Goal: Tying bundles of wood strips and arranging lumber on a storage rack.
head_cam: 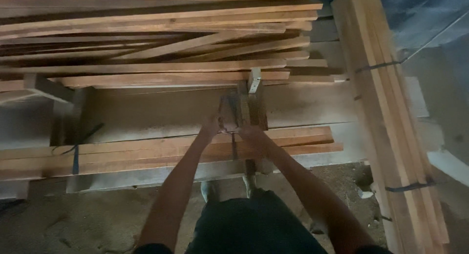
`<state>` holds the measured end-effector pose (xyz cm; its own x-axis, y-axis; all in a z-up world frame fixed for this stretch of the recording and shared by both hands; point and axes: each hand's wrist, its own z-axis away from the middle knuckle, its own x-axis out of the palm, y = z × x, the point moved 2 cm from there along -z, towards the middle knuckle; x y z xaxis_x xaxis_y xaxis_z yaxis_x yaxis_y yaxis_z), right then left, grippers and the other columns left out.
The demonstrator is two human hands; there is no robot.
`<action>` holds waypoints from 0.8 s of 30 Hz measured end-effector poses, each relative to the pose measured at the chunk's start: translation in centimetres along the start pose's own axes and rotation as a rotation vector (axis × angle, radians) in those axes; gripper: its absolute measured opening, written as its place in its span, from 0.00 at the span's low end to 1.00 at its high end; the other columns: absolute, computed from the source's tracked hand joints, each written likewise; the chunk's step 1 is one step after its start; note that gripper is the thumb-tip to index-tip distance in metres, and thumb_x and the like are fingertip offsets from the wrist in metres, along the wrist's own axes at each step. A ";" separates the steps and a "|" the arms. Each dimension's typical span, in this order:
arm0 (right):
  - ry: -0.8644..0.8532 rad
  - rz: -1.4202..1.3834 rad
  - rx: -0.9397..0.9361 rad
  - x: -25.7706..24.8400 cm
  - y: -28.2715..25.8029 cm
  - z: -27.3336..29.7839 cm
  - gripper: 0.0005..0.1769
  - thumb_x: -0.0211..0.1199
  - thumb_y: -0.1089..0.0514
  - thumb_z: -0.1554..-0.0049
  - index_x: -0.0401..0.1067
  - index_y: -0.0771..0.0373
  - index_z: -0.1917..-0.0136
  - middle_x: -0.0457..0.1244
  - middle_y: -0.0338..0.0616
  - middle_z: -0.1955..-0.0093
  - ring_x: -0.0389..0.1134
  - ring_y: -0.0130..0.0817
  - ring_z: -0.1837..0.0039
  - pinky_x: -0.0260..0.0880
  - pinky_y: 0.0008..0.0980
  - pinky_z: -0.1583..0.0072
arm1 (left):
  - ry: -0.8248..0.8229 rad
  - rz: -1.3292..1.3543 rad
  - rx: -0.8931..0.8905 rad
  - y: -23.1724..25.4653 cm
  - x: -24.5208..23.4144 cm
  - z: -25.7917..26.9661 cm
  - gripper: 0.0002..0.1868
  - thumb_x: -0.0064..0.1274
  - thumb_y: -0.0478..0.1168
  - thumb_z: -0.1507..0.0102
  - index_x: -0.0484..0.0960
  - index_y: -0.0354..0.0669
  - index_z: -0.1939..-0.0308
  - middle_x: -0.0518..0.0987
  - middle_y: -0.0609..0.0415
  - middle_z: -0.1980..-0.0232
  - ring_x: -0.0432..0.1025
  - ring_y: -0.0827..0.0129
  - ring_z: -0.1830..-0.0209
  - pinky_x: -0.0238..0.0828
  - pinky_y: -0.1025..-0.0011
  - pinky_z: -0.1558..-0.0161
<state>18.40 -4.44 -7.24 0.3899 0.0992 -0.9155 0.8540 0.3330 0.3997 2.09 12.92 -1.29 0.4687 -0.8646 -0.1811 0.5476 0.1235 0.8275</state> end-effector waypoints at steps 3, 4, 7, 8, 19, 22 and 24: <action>-0.332 -1.164 0.193 -20.0 6.1 -2.3 0.24 0.57 0.42 0.35 0.71 0.66 0.44 0.67 0.59 0.43 0.71 0.53 0.48 0.71 0.48 0.43 | 0.302 0.531 -0.101 -4.0 1.0 -3.9 0.20 0.41 0.57 0.32 0.75 0.51 0.70 0.76 0.55 0.76 0.72 0.66 0.76 0.70 0.62 0.70; -0.433 -1.298 0.217 -20.8 6.1 -2.6 0.22 0.53 0.44 0.33 0.70 0.65 0.41 0.66 0.59 0.38 0.69 0.53 0.45 0.68 0.50 0.39 | 0.359 0.367 -0.154 -4.6 0.8 -4.4 0.18 0.40 0.56 0.32 0.75 0.52 0.69 0.71 0.57 0.76 0.67 0.67 0.76 0.64 0.61 0.71; -0.454 -1.132 0.096 -20.3 5.1 -2.9 0.18 0.51 0.46 0.33 0.71 0.62 0.49 0.67 0.59 0.43 0.69 0.57 0.48 0.67 0.57 0.43 | 0.417 0.250 -0.019 -2.8 0.8 -1.9 0.18 0.35 0.54 0.32 0.73 0.54 0.70 0.67 0.60 0.77 0.62 0.72 0.77 0.58 0.66 0.73; -0.365 -0.833 -0.036 -19.6 4.4 -2.9 0.19 0.53 0.46 0.35 0.72 0.60 0.59 0.69 0.59 0.53 0.69 0.61 0.54 0.70 0.61 0.52 | 0.415 0.291 0.174 -1.4 0.9 -0.4 0.19 0.32 0.54 0.31 0.72 0.55 0.71 0.67 0.61 0.77 0.61 0.75 0.78 0.57 0.71 0.75; -0.145 -0.893 -0.129 -19.6 4.6 -3.4 0.23 0.53 0.48 0.37 0.64 0.54 0.73 0.65 0.44 0.71 0.68 0.46 0.67 0.67 0.40 0.63 | 0.503 -0.515 0.303 7.1 3.4 10.8 0.28 0.45 0.61 0.35 0.70 0.37 0.52 0.71 0.41 0.54 0.61 0.53 0.50 0.60 0.49 0.50; -0.135 -1.154 -0.096 -25.1 5.9 -3.2 0.25 0.52 0.49 0.37 0.64 0.56 0.74 0.63 0.41 0.74 0.64 0.37 0.71 0.59 0.39 0.65 | 0.452 -0.565 -0.079 6.6 5.0 11.1 0.21 0.35 0.50 0.27 0.72 0.41 0.40 0.74 0.44 0.35 0.59 0.49 0.25 0.42 0.35 0.27; -0.167 -1.282 -0.093 -24.8 5.9 -2.7 0.25 0.50 0.51 0.34 0.64 0.58 0.73 0.62 0.40 0.73 0.61 0.34 0.70 0.53 0.44 0.64 | 0.455 -0.815 -0.148 6.7 5.0 11.3 0.19 0.34 0.51 0.26 0.77 0.45 0.45 0.77 0.50 0.39 0.61 0.56 0.27 0.29 0.38 0.24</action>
<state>12.83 -2.45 17.64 -0.6396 -0.4522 -0.6216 0.6239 0.1669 -0.7634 0.32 3.90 9.32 0.1113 -0.4428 -0.8897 0.8935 -0.3474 0.2846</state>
